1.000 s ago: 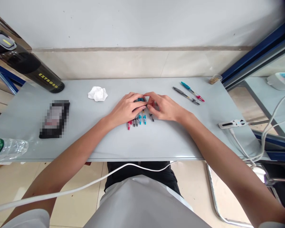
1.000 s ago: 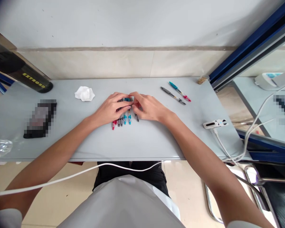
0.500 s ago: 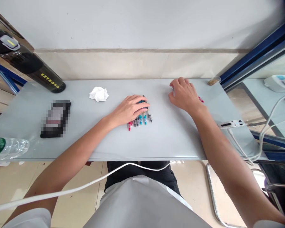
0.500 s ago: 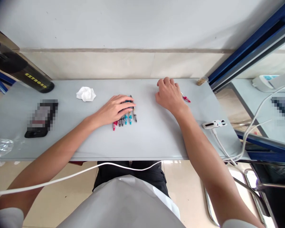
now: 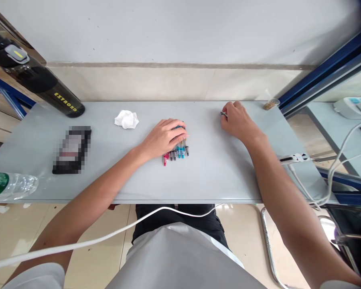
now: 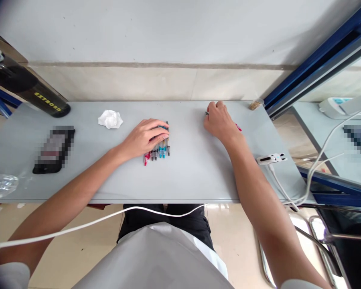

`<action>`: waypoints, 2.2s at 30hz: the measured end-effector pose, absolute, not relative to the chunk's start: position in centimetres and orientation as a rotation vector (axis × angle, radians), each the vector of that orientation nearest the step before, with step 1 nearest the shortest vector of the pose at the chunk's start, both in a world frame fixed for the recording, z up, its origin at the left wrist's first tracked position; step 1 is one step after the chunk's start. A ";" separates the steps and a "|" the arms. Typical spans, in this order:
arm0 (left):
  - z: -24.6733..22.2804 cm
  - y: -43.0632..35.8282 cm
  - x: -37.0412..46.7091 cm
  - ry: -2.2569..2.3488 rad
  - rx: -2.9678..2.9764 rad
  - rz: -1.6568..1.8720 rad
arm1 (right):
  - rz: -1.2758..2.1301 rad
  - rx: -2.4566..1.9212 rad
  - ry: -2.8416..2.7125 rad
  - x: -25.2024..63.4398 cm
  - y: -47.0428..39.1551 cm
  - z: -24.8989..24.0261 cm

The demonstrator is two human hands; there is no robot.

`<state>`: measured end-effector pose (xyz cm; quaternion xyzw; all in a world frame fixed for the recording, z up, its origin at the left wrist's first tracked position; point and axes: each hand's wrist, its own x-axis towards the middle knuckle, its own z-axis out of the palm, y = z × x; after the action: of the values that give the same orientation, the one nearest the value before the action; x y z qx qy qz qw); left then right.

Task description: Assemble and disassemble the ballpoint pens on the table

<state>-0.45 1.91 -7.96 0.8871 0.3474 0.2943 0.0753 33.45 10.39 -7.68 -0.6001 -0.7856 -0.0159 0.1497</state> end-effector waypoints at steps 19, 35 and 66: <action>-6.6 1.6 -0.4 1.227 2.711 1.237 | 0.182 -0.847 -1.877 28.3 7.0 -4.9; -6.8 1.5 -0.4 1.199 2.716 1.278 | 1.380 -0.851 -1.095 26.0 6.7 -4.5; -7.2 1.9 0.1 1.274 2.587 1.103 | 0.548 -0.963 -2.310 25.0 4.3 -5.2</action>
<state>0.11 1.92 -7.21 0.8376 0.4126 0.3570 0.0269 24.99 4.27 -5.21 -0.3603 -0.8641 0.2050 0.2856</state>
